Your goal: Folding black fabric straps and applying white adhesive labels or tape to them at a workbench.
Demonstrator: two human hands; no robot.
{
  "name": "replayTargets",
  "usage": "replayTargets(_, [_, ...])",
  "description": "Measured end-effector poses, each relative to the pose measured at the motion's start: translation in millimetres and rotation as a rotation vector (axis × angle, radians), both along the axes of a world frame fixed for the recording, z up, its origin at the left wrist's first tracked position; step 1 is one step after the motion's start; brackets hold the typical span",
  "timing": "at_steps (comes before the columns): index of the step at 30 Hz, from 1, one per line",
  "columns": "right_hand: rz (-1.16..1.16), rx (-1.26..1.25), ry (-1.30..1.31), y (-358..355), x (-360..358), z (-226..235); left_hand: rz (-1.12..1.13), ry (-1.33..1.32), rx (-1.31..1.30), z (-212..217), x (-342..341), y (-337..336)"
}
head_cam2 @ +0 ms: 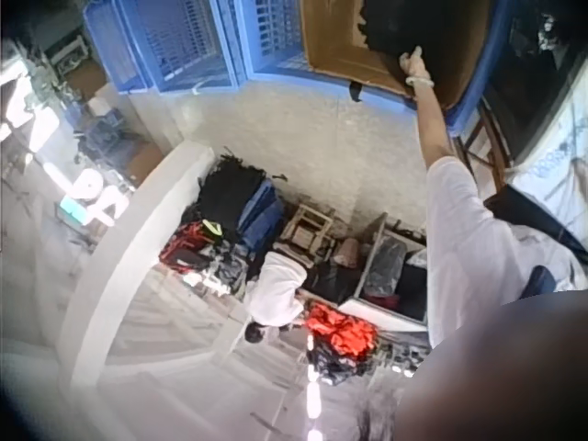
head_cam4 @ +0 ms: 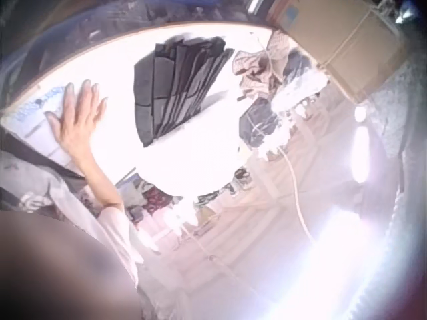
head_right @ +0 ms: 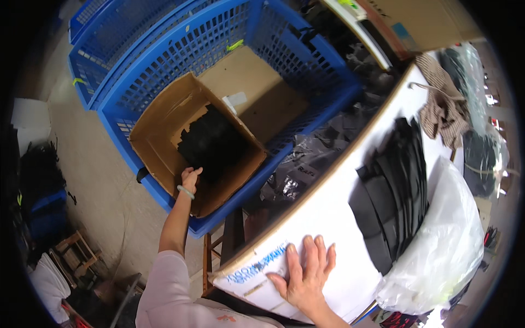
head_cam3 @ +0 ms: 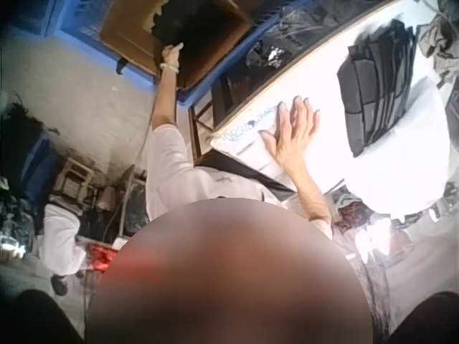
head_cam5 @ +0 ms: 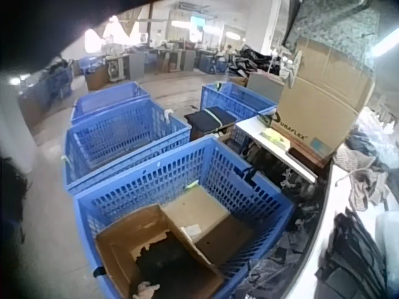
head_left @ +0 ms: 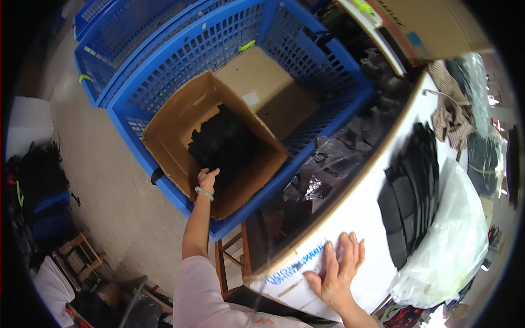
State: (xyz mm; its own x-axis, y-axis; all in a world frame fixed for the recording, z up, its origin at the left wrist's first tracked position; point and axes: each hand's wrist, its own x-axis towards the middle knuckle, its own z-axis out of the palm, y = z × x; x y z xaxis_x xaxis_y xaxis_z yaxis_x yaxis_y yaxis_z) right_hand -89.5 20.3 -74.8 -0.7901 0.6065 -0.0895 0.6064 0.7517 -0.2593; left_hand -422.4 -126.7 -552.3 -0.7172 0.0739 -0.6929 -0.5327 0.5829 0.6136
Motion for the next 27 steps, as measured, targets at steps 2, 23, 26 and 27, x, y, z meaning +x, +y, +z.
replayTargets(2, [-0.057,0.065,-0.089,8,5,-6,0.071,-0.129,0.218,32,55,52])
replayTargets(23, [-0.509,0.452,0.809,80,113,35,-1.231,0.678,0.904,484,239,117])
replayTargets(26, [-0.58,0.427,0.727,148,125,33,-1.623,1.152,0.802,476,292,130])
replayTargets(27, [-0.585,0.473,0.686,171,129,31,-1.719,1.279,0.764,481,306,139])
